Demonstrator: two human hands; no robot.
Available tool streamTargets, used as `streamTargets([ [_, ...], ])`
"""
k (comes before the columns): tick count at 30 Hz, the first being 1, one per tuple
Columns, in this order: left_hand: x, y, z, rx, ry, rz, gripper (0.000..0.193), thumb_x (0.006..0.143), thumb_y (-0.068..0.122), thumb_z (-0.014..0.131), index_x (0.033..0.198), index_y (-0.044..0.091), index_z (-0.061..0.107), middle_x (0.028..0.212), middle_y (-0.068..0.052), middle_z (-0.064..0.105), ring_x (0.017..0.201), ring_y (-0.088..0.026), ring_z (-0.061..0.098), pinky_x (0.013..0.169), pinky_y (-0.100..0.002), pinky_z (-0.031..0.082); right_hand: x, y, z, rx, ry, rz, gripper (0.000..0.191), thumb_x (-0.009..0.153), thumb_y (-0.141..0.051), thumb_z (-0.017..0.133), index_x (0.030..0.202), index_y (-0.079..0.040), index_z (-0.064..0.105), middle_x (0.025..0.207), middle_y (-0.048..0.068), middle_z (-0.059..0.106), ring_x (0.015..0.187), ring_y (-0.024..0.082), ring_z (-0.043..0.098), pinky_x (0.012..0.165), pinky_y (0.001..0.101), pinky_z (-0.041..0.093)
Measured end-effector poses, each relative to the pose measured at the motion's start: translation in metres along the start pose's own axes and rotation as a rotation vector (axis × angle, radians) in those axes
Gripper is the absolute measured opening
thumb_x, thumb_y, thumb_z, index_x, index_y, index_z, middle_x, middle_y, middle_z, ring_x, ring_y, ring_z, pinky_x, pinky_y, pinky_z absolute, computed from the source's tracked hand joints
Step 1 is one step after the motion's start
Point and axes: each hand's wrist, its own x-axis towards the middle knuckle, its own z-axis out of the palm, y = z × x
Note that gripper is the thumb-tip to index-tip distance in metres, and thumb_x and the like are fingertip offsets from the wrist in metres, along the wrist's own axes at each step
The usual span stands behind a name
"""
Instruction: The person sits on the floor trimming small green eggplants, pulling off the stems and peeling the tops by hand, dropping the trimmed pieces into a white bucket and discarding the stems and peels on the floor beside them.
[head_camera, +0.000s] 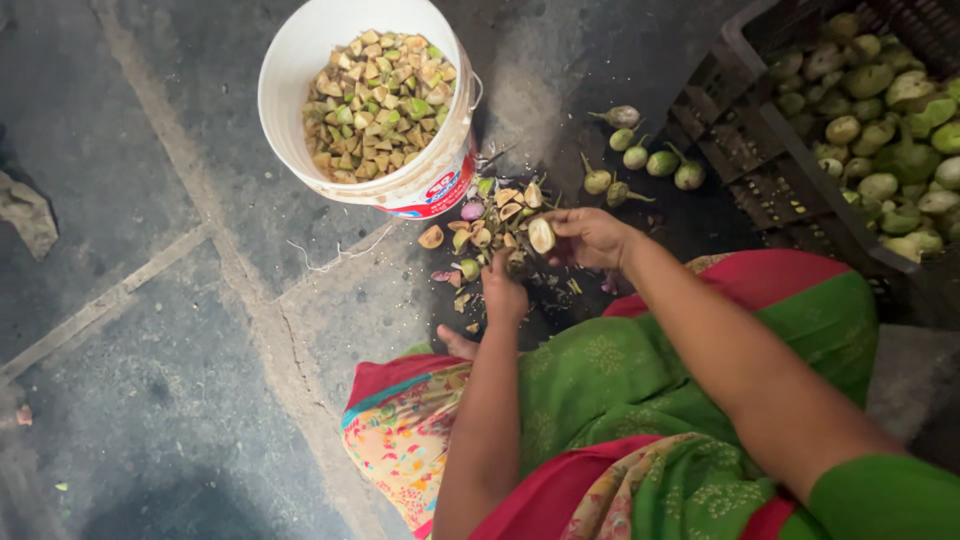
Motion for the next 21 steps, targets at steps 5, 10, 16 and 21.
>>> streamTargets([
  [5, -0.004, 0.012, -0.017, 0.233, 0.062, 0.144, 0.039, 0.073, 0.000, 0.072, 0.108, 0.017, 0.073, 0.111, -0.017, 0.061, 0.103, -0.043, 0.061, 0.090, -0.049, 0.053, -0.022, -0.004, 0.007, -0.116, -0.033, 0.056, 0.038, 0.099, -0.008, 0.055, 0.136, -0.002, 0.061, 0.117, 0.012, 0.070, 0.105, 0.026, 0.070, 0.092, 0.0433, 0.059],
  [10, -0.010, 0.020, -0.027, -0.337, -0.122, 0.033, 0.044, 0.085, 0.009, 0.074, 0.128, 0.007, 0.064, 0.113, -0.016, 0.069, 0.102, -0.026, 0.068, 0.089, -0.038, 0.055, -0.021, 0.015, 0.007, -0.619, 0.111, -0.124, 0.039, 0.082, 0.002, 0.074, 0.120, 0.002, 0.065, 0.110, 0.009, 0.071, 0.103, 0.023, 0.070, 0.092, 0.0405, 0.059],
  [16, -0.013, 0.022, -0.023, -0.637, -0.188, -0.008, 0.035, 0.094, 0.002, 0.073, 0.128, -0.002, 0.068, 0.113, -0.013, 0.075, 0.098, -0.014, 0.069, 0.087, -0.028, 0.057, -0.013, 0.033, 0.013, -1.087, 0.173, -0.513, 0.044, 0.071, -0.002, 0.085, 0.113, 0.001, 0.072, 0.107, 0.009, 0.071, 0.099, 0.016, 0.068, 0.087, 0.0306, 0.054],
  [21, -0.015, 0.023, -0.019, -0.712, -0.117, 0.014, 0.038, 0.091, -0.002, 0.073, 0.128, 0.000, 0.067, 0.112, -0.006, 0.072, 0.090, -0.011, 0.061, 0.078, -0.026, 0.051, -0.015, 0.034, 0.013, -0.936, 0.199, -0.477, 0.036, 0.083, -0.001, 0.074, 0.118, -0.001, 0.072, 0.110, 0.008, 0.075, 0.099, 0.013, 0.071, 0.090, 0.0290, 0.056],
])
